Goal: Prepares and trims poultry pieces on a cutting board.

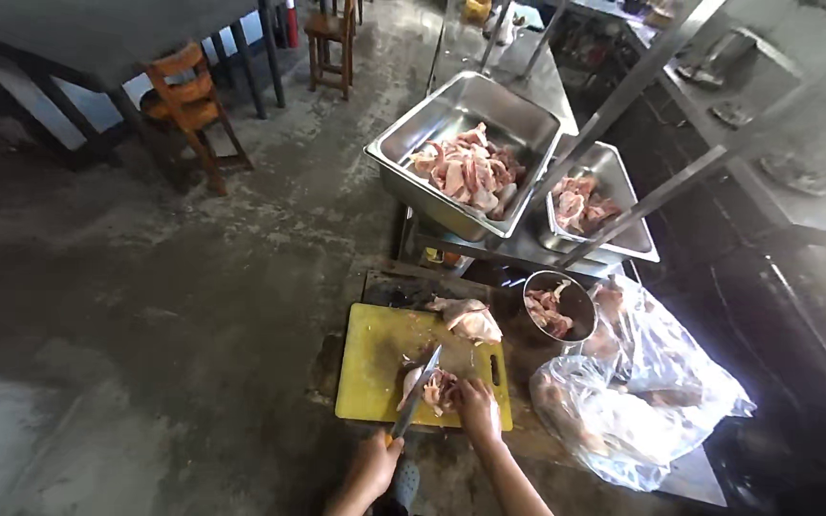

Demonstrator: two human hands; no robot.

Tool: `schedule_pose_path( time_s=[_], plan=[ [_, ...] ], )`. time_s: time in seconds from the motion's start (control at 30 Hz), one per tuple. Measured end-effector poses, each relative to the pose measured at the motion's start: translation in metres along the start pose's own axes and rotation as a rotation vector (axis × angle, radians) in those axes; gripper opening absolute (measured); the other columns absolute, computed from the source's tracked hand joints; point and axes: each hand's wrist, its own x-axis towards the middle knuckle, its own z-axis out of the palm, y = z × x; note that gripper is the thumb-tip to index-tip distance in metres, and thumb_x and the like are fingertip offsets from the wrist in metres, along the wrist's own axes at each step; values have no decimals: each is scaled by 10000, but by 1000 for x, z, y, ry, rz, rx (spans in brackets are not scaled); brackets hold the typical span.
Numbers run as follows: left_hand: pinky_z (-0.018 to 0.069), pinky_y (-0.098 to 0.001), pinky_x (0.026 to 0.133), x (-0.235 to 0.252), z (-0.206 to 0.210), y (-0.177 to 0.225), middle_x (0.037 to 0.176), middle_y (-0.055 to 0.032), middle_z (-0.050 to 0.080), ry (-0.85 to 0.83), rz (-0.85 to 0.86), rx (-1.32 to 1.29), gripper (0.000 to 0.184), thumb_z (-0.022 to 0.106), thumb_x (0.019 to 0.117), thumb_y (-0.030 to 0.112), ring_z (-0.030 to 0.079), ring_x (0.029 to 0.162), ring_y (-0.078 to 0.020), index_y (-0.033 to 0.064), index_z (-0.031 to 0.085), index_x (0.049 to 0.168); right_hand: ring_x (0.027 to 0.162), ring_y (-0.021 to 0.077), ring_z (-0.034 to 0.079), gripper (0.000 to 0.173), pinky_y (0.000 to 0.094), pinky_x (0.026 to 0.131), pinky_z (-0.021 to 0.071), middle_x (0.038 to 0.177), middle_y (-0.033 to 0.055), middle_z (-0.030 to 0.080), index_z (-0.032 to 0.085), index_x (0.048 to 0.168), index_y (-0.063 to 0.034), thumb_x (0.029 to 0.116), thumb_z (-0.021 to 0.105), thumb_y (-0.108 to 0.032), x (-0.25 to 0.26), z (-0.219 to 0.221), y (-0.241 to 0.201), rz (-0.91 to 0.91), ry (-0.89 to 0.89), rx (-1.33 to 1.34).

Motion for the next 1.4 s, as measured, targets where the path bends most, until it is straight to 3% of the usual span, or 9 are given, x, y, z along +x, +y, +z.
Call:
schedule_pose_path(
  time_s=[0.1,0.27,0.4,0.53,0.7,0.93,1.13,1.23,1.4],
  plan=[
    [571,-533,885,2,2,7,1110,-185,698,-5,-28,8,546,460,1068,535,707,1009,-324,58,620,1280,1242,280,623,265,508,1001,540,1261,36,708,756,1220,-210,1009,597,-228,3,3,15,-78,22,50],
    [575,-534,883,-2,4,22,1114,-193,697,31,-86,40,558,451,1072,533,709,1012,-331,43,609,1287,1134,265,671,225,500,1019,523,1125,81,748,789,1118,-118,1011,603,-187,4,2,20,-4,104,486],
    [561,-553,930,-4,10,32,1118,-179,711,81,-118,84,555,451,1063,538,704,1062,-329,58,629,1277,947,233,720,242,502,881,582,1019,94,754,772,1126,-106,1030,584,-224,5,9,28,158,81,797],
    [559,-557,920,-3,20,36,1107,-182,705,106,-129,60,536,459,1063,525,699,1053,-332,52,628,1252,690,167,662,207,368,651,574,848,109,721,735,1102,0,1040,573,-113,4,11,32,318,109,1260],
    [549,-562,951,-2,34,36,1143,-190,706,151,-143,64,535,466,1062,513,697,1084,-340,47,633,1264,847,192,695,225,366,745,595,980,143,713,641,1156,40,1072,468,-78,12,8,38,521,169,1675],
    [549,-570,950,-15,37,37,1164,-213,702,175,-161,62,535,476,1067,495,695,1093,-360,37,626,1300,685,145,651,232,297,600,553,894,103,713,655,1168,8,1079,490,-129,24,-45,71,419,74,1670],
    [582,-532,725,-17,41,31,1000,-210,674,163,-168,-45,514,493,1065,488,690,804,-337,24,590,1262,655,144,615,277,288,578,534,943,113,698,654,1238,10,1064,450,-59,6,-153,103,239,78,1609],
    [591,-514,717,-20,42,31,998,-203,684,186,-174,-31,512,517,1058,487,700,790,-322,33,592,1282,638,119,606,287,284,584,533,955,80,713,652,1187,-9,1013,425,9,-8,-219,117,44,282,1550],
    [594,-516,714,-25,41,25,1001,-206,691,196,-158,-13,533,510,1061,499,705,779,-323,34,589,1309,562,38,580,258,213,515,523,773,-69,673,629,853,-139,978,464,16,-33,-313,142,-194,931,1467]
  ],
)
